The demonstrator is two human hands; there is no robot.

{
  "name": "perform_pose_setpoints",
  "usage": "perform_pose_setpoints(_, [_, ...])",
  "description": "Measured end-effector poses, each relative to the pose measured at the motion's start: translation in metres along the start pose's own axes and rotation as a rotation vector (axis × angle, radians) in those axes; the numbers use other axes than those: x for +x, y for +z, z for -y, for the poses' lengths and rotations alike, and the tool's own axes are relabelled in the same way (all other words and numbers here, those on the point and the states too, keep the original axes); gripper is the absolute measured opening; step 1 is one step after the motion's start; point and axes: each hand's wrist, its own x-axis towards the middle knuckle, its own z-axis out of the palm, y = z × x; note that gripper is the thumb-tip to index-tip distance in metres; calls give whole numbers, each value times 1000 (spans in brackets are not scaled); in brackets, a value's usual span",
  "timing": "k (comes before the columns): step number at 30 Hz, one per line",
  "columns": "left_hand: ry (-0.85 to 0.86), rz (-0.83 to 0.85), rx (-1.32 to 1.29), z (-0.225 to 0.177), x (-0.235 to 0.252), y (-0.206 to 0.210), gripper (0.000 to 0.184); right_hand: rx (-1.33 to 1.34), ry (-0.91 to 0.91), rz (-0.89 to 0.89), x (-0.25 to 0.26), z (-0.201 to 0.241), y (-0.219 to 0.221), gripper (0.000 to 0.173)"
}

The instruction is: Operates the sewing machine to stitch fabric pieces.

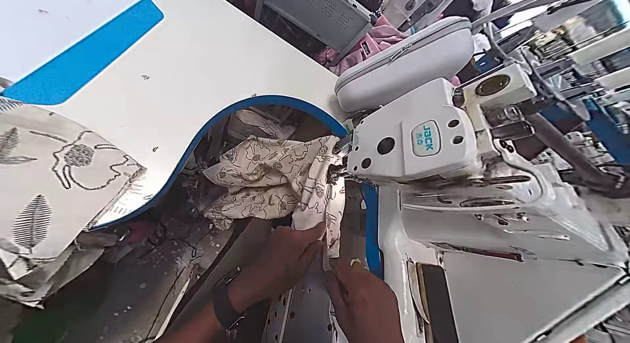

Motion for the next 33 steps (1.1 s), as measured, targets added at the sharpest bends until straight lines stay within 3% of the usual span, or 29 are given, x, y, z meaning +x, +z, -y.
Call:
perform_pose_setpoints(3, [-40,32,-14,-4,1,-2,38,51,-60,-132,8,-18,15,23])
perform_pose_setpoints(9, [-3,18,-27,2,1,2,29,359,-70,-48,7,-18,13,20])
perform_pose_setpoints(12, [8,8,-54,4,3,-1,34,265,-33,-76,2,-11,17,26])
perform_pose_setpoints(18, [-11,3,-62,2,4,1,38,-6,99,130,2,15,-18,18])
perform_pose_setpoints(22, [-62,-64,-69,-1,2,6,38,-11,-51,-113,-3,8,-14,20])
perform_pose_setpoints(27, [-35,-176,-30,0,0,17,28,246,-19,-310,-12,12,8,18])
perform_pose_setpoints(33, [54,-341,75,-2,2,25,17,103,-126,-561,-2,9,26,15])
